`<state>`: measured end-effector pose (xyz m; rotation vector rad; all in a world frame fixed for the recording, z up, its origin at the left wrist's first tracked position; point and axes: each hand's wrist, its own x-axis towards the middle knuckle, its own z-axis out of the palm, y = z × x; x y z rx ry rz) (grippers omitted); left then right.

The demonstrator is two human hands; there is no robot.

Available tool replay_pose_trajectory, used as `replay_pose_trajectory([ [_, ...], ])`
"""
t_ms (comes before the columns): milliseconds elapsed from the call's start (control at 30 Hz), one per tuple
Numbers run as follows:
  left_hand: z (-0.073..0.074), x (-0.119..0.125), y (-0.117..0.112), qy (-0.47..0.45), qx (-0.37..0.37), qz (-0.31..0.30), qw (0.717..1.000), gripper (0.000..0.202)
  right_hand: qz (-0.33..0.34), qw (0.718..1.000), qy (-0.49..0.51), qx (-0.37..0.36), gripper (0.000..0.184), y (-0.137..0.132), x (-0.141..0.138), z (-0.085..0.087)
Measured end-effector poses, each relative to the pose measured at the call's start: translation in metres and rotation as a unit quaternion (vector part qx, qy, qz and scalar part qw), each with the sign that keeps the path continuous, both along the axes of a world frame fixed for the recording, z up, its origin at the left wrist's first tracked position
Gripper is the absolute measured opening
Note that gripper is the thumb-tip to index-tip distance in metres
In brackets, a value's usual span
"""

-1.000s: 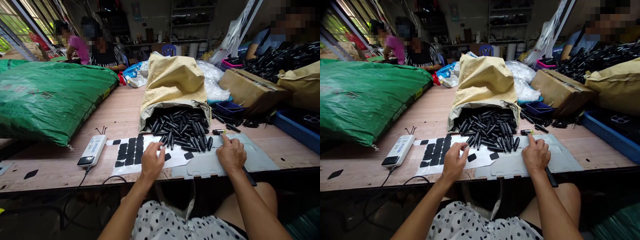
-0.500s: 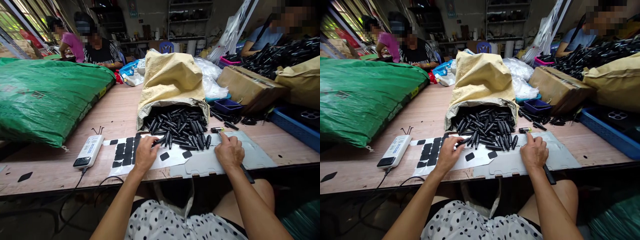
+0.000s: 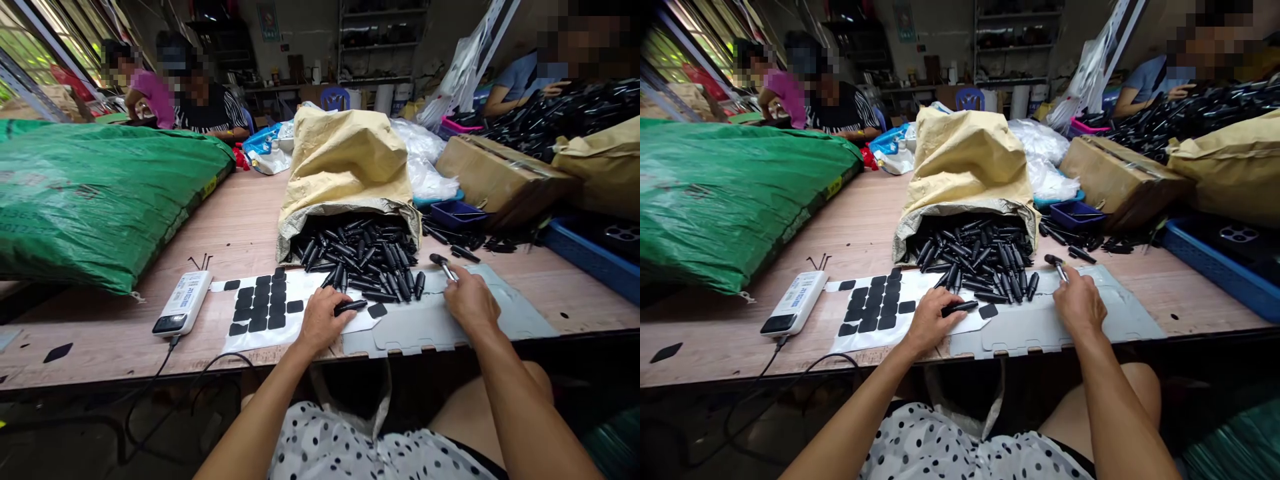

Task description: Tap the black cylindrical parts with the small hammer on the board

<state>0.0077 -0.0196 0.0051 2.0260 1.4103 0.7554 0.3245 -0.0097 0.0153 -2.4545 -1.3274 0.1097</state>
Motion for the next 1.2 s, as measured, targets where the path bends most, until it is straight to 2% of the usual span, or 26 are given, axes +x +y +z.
replay_pose_trajectory([
  [100, 0.002, 0.001, 0.003, -0.011, -0.053, 0.009, 0.999, 0.019, 0.016, 0.993, 0.054, 0.106, 0.052, -0.018, -0.008, 0.008],
  [167, 0.002, 0.003, 0.005, -0.014, -0.068, 0.017, 0.997, 0.02, 0.062, 0.976, 0.115, 0.173, 0.052, -0.035, -0.025, 0.011],
  [200, 0.002, 0.004, 0.006, -0.015, -0.067, 0.023, 0.997, 0.02, 0.105, 0.965, 0.145, 0.191, 0.051, -0.044, -0.035, 0.011],
  [333, -0.003, 0.007, 0.005, -0.011, -0.043, 0.041, 0.998, 0.021, 0.305, 0.917, 0.192, 0.169, 0.042, -0.074, -0.084, 0.011],
  [433, -0.005, 0.005, 0.003, 0.005, -0.015, 0.029, 0.999, 0.021, 0.357, 0.904, 0.167, 0.163, 0.042, -0.085, -0.109, 0.009],
  [567, -0.007, 0.003, 0.0, 0.015, 0.017, 0.008, 1.0, 0.023, 0.36, 0.903, 0.111, 0.208, 0.045, -0.09, -0.122, 0.002],
  [700, -0.008, 0.003, 0.0, 0.025, 0.025, 0.011, 0.999, 0.02, 0.37, 0.91, 0.063, 0.177, 0.045, -0.09, -0.124, -0.003],
  [900, -0.007, 0.003, 0.0, 0.026, 0.022, 0.007, 0.999, 0.022, 0.355, 0.904, 0.091, 0.222, 0.045, -0.089, -0.118, -0.004],
  [1033, -0.006, 0.004, -0.001, 0.024, 0.02, 0.014, 0.999, 0.021, 0.369, 0.905, 0.11, 0.183, 0.044, -0.09, -0.114, -0.006],
  [1133, -0.006, 0.004, -0.001, 0.022, 0.02, 0.015, 0.999, 0.021, 0.324, 0.919, 0.098, 0.201, 0.042, -0.082, -0.095, 0.002],
  [1200, -0.005, 0.005, -0.002, 0.021, 0.02, 0.017, 0.999, 0.021, 0.242, 0.944, 0.055, 0.22, 0.044, -0.07, -0.071, 0.011],
])
